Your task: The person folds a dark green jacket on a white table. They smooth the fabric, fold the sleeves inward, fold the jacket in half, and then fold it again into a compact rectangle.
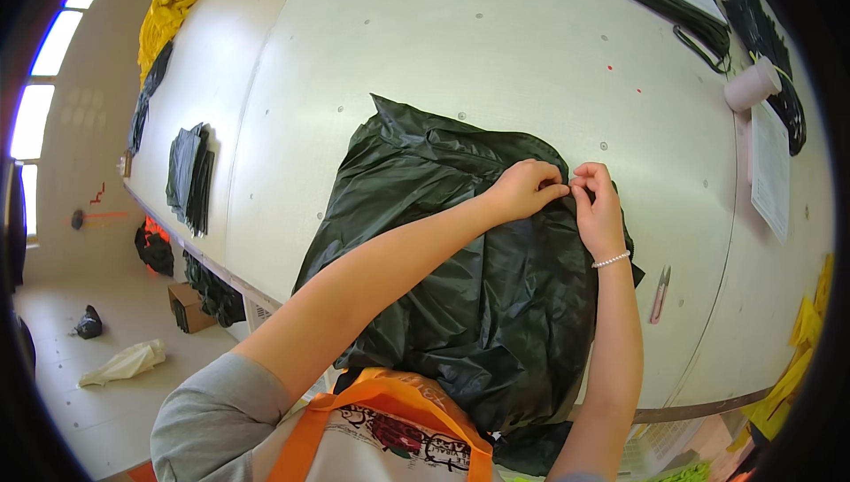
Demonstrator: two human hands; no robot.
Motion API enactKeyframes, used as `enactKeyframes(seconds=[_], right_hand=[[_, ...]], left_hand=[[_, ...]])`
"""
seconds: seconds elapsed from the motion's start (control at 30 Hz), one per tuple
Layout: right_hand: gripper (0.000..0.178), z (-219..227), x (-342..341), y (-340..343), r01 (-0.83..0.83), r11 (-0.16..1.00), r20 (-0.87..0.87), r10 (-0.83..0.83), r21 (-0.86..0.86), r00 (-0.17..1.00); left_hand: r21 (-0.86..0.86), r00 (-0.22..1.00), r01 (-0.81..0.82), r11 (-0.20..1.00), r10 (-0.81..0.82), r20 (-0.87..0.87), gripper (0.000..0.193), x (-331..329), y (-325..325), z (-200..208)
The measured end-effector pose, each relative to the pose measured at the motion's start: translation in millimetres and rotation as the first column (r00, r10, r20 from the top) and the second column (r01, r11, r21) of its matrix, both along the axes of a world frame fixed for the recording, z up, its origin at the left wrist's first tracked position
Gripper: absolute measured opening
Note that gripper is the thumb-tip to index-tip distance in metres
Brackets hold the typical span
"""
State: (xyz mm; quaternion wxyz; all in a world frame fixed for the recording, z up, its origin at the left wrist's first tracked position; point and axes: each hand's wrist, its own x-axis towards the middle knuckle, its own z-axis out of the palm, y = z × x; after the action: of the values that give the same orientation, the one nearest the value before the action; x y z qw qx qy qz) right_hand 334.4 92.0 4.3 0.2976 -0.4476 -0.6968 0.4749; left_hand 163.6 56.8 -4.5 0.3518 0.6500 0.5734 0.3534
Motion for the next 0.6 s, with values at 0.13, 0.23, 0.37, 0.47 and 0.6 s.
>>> enactKeyframes(seconds=[0.13,0.23,0.37,0.47,0.6], right_hand=[[0.014,7,-1,-2,0.031,0.998,0.021,-0.03,-0.054,0.999],[0.009,24,-5,-11,-0.128,0.881,0.261,0.006,0.455,0.965],[0.009,20,-2,-2,-0.095,0.796,0.306,-0.116,0.598,0.945],[0.008,8,19,-2,0.016,0.834,0.283,-0.206,0.552,0.937],[0.008,-6,17,0,0.051,0.849,0.273,-0.225,0.526,0.935]], left_hand=[[-0.143,0.969,-0.008,0.99,0.044,0.245,0.02,-6,8,-2],[-0.119,0.996,0.015,0.993,-0.004,0.093,0.02,-10,11,8],[0.055,0.938,0.002,0.998,0.017,-0.347,0.022,-20,17,16],[0.005,0.877,-0.11,0.994,0.099,-0.47,0.023,-70,17,17],[0.104,0.844,-0.147,0.984,0.18,-0.506,0.02,-127,-5,20]])
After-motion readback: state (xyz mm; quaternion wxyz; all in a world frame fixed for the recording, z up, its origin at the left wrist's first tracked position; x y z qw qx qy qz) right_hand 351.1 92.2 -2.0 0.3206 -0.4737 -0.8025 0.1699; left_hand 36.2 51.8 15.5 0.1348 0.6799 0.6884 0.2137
